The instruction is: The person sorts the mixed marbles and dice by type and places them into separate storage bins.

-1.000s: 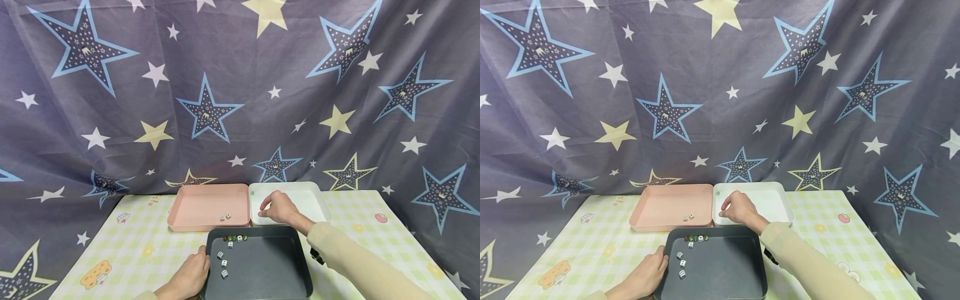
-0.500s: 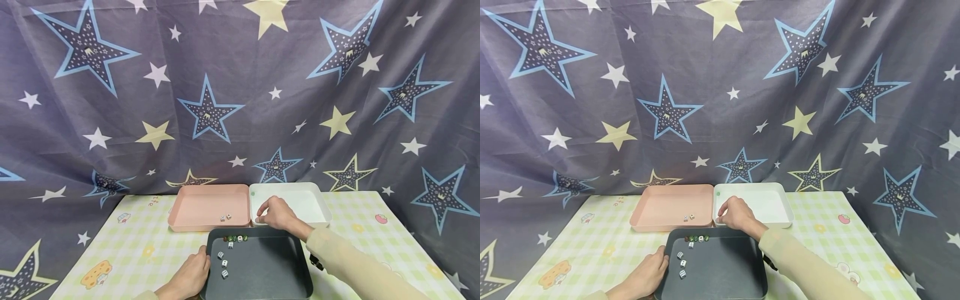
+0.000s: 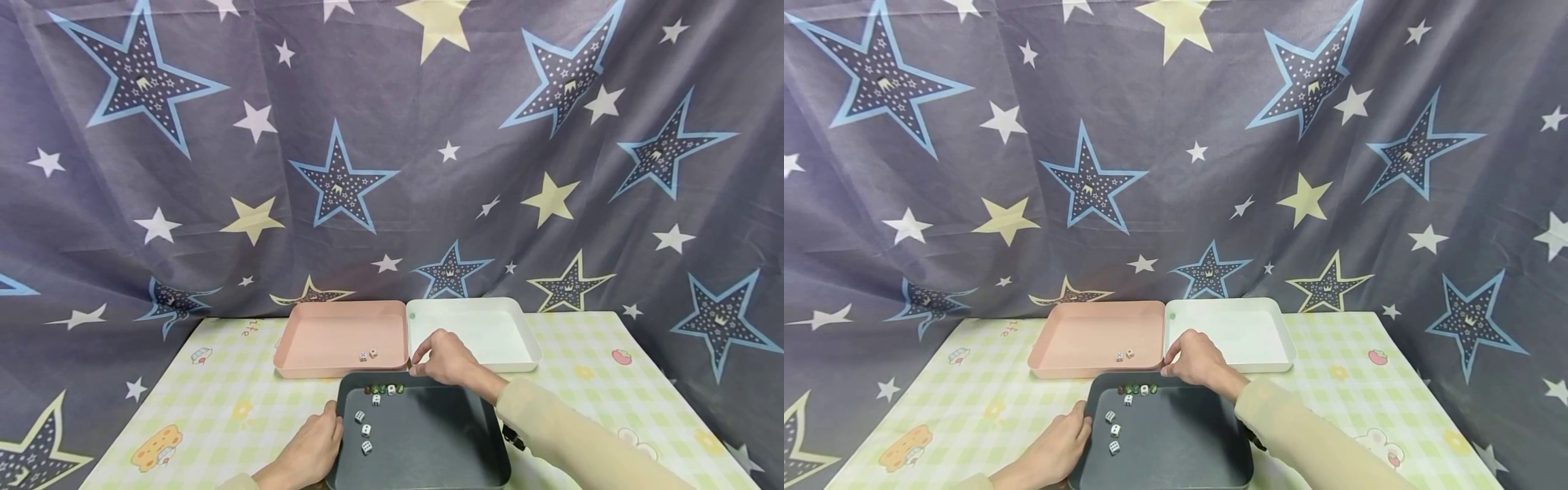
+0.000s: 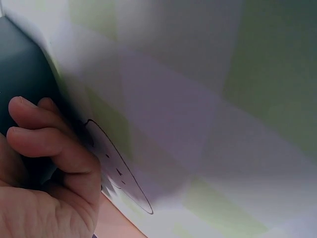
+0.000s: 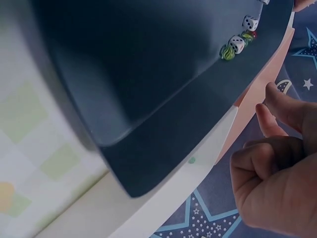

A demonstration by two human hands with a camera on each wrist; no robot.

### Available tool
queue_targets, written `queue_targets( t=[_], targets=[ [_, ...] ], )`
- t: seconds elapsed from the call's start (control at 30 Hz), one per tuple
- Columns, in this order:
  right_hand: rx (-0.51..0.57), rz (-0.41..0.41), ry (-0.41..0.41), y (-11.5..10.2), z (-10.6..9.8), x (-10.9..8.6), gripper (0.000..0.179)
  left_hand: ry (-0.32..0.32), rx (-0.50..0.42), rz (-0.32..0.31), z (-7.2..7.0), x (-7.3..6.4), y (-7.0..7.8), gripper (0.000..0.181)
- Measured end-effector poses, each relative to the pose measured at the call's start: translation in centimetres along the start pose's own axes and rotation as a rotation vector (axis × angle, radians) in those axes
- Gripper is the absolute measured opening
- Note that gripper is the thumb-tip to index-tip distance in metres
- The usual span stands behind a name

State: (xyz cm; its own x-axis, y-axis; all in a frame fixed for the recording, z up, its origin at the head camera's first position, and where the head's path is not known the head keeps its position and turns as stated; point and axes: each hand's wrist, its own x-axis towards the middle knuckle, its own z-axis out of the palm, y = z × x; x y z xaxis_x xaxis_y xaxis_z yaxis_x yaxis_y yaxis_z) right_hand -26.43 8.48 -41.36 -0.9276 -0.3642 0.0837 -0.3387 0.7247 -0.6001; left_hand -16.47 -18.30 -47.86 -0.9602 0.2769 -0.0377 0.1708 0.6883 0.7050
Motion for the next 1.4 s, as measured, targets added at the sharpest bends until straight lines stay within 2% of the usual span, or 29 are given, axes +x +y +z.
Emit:
queue_targets(
  t=[0.23,0.5,1.4],
  targets=[
    [0.026,-0.036,-0.024,-0.2,0.5,-0.2,0.01,0.019,0.014,0.006,0.2,0.0,0.0,0.021],
    [0.027,-0.067,-0.061,-0.3,1.0,-0.4,0.013,-0.007,0.0,-0.008,-0.1,0.0,0.0,0.021],
    [-0.015,-0.098,-0.098,0.0,2.4,-0.8,0.019,0.0,-0.006,-0.006,0.1,0.0,0.0,0.021]
  ],
)
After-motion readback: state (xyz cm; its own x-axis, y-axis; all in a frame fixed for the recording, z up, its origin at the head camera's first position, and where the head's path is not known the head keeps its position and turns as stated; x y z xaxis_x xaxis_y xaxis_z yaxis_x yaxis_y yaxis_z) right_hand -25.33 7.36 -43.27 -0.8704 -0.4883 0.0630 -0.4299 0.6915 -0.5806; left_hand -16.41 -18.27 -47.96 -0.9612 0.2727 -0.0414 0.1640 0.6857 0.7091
